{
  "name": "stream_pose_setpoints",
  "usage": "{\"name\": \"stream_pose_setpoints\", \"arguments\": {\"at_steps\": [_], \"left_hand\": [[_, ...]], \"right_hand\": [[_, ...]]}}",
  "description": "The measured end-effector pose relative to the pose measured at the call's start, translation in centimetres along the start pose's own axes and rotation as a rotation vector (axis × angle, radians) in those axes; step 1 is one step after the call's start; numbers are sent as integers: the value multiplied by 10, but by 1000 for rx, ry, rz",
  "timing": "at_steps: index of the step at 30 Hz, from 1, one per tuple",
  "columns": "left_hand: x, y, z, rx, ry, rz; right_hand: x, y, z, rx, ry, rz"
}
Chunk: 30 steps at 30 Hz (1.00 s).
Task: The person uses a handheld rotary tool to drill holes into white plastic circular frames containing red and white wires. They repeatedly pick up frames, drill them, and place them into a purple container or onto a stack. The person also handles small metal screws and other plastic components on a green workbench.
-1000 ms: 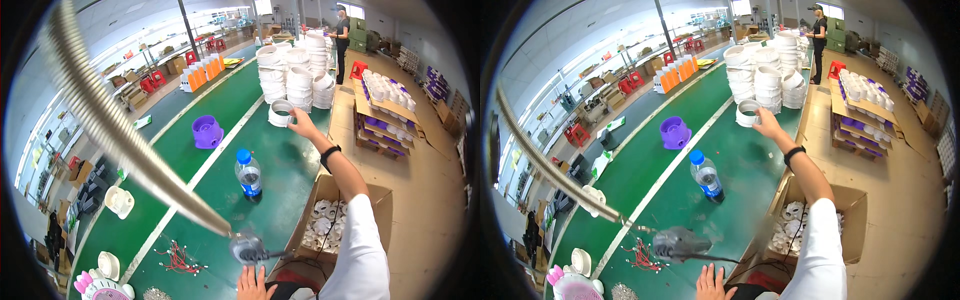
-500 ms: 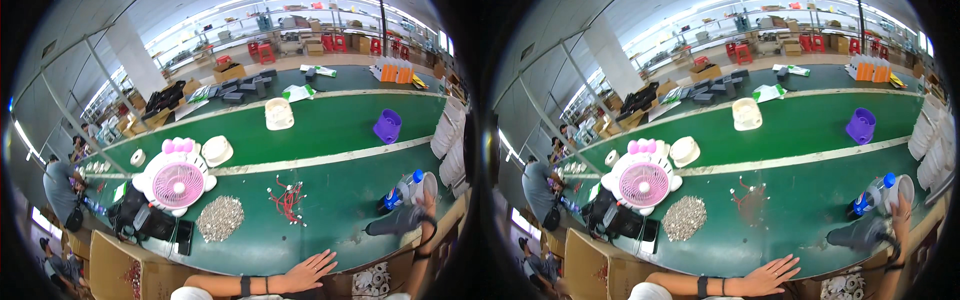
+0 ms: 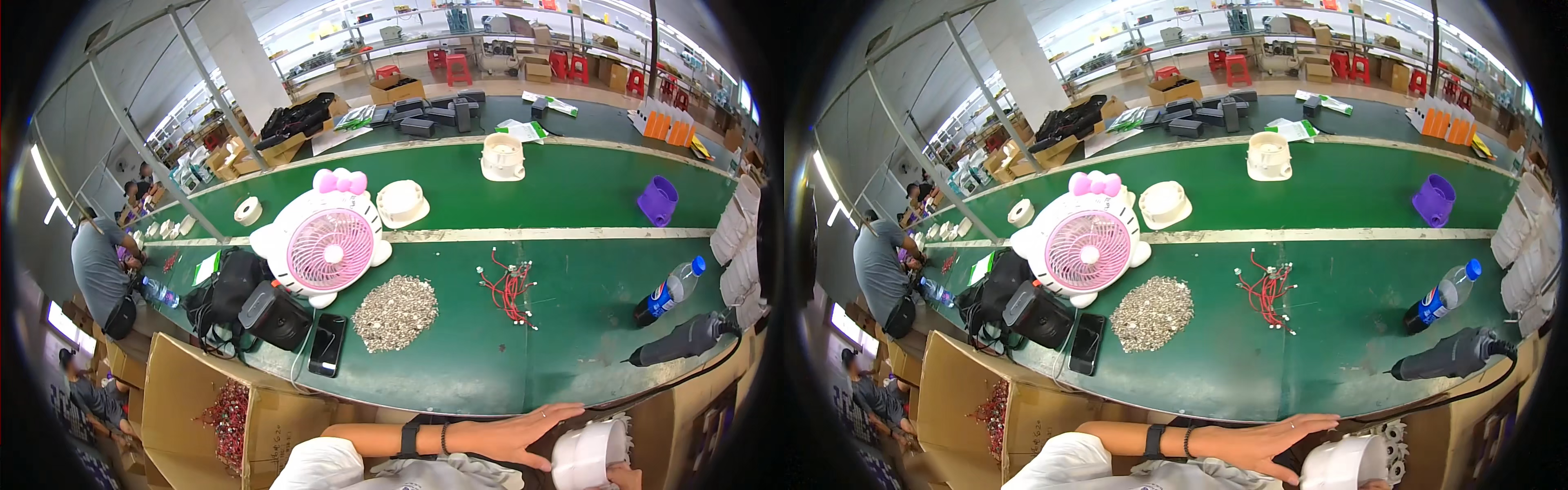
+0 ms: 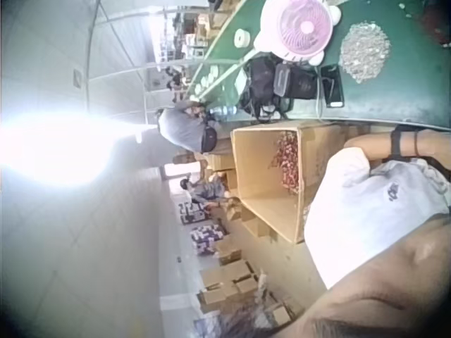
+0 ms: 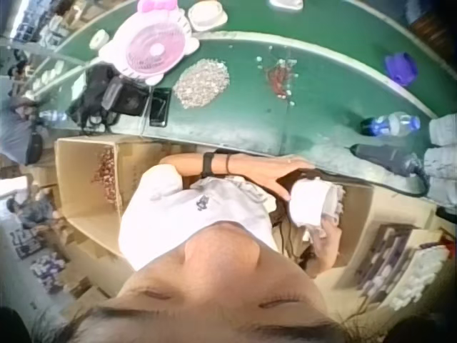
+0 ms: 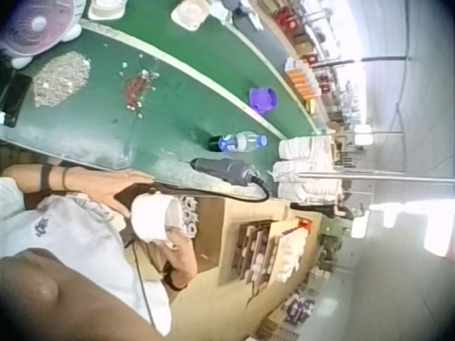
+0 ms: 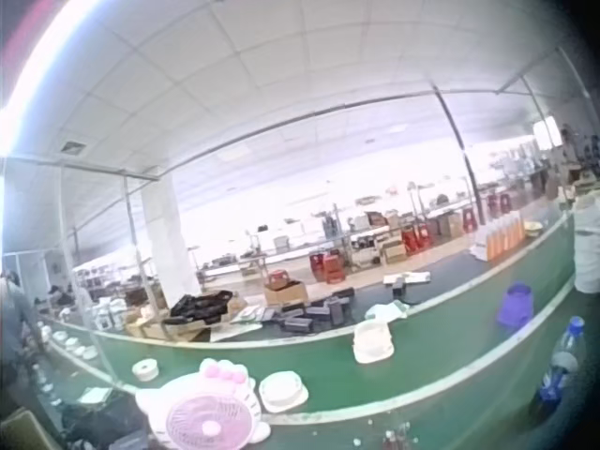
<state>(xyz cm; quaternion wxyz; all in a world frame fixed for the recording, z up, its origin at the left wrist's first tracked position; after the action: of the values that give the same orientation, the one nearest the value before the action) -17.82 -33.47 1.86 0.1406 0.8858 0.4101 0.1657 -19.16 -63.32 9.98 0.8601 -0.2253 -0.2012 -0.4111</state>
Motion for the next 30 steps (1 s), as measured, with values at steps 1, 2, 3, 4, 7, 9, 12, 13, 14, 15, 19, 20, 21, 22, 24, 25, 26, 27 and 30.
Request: {"name": "stream_pose_setpoints", "arguments": {"at_steps": [1, 2, 3, 4, 7, 9, 12, 13, 14, 15, 19, 20, 21, 22, 24, 25, 26, 27, 30], "left_hand": [[1, -3, -7, 42, -91, 20], [1, -7, -12, 85, -182, 39], [-1, -13, -14, 76, -247, 20], [-4, -20, -12, 67, -312, 8], [1, -42, -18, 90, -511, -63], [8, -55, -31, 105, -573, -148], [7, -83, -31, 27, -498, -361], [8, -97, -28, -49, -303, -373], [7, -104, -32, -29, -220, -420], [7, -111, -37, -9, -137, -465], [7, -153, -30, 71, -168, -831], [7, -162, -31, 96, -264, -946], [12, -169, -36, 125, -332, -1079], [19, -173, -43, 158, -400, -1216], [31, -182, -37, 45, -190, -1258], [34, -182, -39, 81, -230, -1280], [36, -180, -41, 118, -270, -1301], [39, -174, -43, 123, -212, -1297], [43, -159, -41, 196, 203, -1167]], "right_hand": [[-2, 2, 9, 88, -4, 39], [-5, 1, 13, 163, -30, 4], [-10, 2, 15, 239, -56, -28], [-15, 2, 16, 315, -78, -65], [-36, 11, 12, -52, 358, 36], [-52, 19, 15, -167, 532, 51], [-81, 50, 36, -95, 624, 30], [-94, 64, 27, -19, 739, 72], [-109, 80, 12, 53, 853, 103], [-119, 90, -2, 125, 966, 133], [-125, 120, 44, 213, 866, 88], [-125, 132, 50, 303, 863, 8], [-122, 138, 55, 301, 938, 8], [-122, 146, 55, 276, 1003, -61], [-127, 160, 61, 228, 916, -269], [-128, 164, 60, 216, 758, -247], [-128, 169, 58, 206, 602, -225], [-127, 173, 56, 195, 446, -203], [-121, 178, 50, 237, -127, -211]]}}
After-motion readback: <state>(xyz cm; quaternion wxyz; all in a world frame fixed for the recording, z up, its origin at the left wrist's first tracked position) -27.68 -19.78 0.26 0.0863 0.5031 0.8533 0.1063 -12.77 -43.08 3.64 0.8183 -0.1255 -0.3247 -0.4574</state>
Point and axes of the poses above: each hand's wrist, its own y-axis towards the middle knuckle, its own x-axis out of the back of the hand, z = x × y, the point moved 1 cm from there along y, towards the middle knuckle, and after that the axes turned 11 degrees about -x, right-handed, at the moved point
